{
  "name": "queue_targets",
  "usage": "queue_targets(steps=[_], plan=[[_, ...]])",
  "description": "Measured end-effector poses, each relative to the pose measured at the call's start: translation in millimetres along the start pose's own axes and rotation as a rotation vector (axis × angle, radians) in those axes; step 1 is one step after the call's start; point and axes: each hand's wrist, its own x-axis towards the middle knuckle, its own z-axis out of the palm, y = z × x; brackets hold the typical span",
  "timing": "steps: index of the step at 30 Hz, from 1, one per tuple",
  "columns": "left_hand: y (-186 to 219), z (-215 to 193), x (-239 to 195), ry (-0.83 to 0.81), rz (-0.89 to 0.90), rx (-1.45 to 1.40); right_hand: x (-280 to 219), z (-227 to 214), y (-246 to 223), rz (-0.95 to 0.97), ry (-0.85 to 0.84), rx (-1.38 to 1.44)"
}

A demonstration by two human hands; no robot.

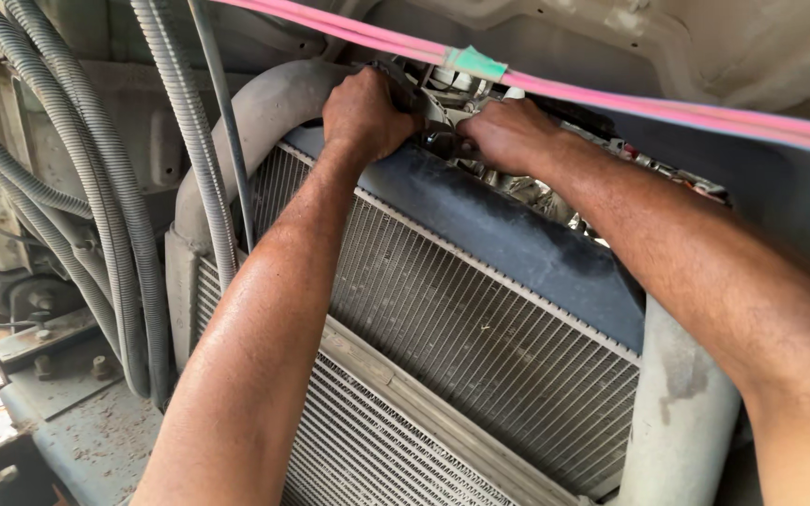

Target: The person uses a wrench to tighten bolts on a component located above the radiator in a vehicle's engine bay. Another person is visible nearby, also working on the engine.

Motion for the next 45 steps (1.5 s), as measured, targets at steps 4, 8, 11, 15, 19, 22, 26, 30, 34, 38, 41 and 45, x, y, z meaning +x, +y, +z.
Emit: queue_targets(steps=[4, 8, 11, 15, 19, 22, 26, 30, 34, 38, 41, 45], plan=[[0, -2, -2, 0.021, 0.024, -0.021, 3, -7, 0, 0.038, 0.042, 0.020], [2, -3, -2, -0.003, 0.004, -0.019, 6, -10, 17, 0.098, 0.009, 0.156], [2, -4, -4, -0.014, 0.017, -0.025, 10, -4, 20, -0.042, 0.077, 0.383], [6, -8, -8, -0.048, 0.040, -0.054, 12, -6, 7, -0.081, -0.055, 0.490], [8, -10, -10, -0.058, 0.039, -0.055, 2, -28, -12, -0.024, -0.087, 0.332], [8, -10, -9, -0.060, 0.030, -0.055, -6, -45, -29, 0.063, -0.132, 0.209], [7, -8, -8, -0.052, 0.036, -0.046, -13, -53, -41, 0.140, -0.119, 0.147], [3, -4, -6, -0.010, 0.062, -0.049, -5, -46, -38, 0.112, -0.123, 0.118], [-2, 3, -3, -0.013, 0.111, -0.089, 6, -33, -29, 0.056, -0.115, 0.160], [-10, 6, 2, -0.011, 0.159, -0.060, 8, -30, -28, 0.085, -0.112, 0.318], [-13, 13, 5, 0.002, 0.175, -0.061, 5, -33, -25, 0.217, -0.170, 0.564], [-17, 16, 4, 0.036, 0.194, -0.039, 1, -39, -30, 0.264, -0.132, 0.718]])
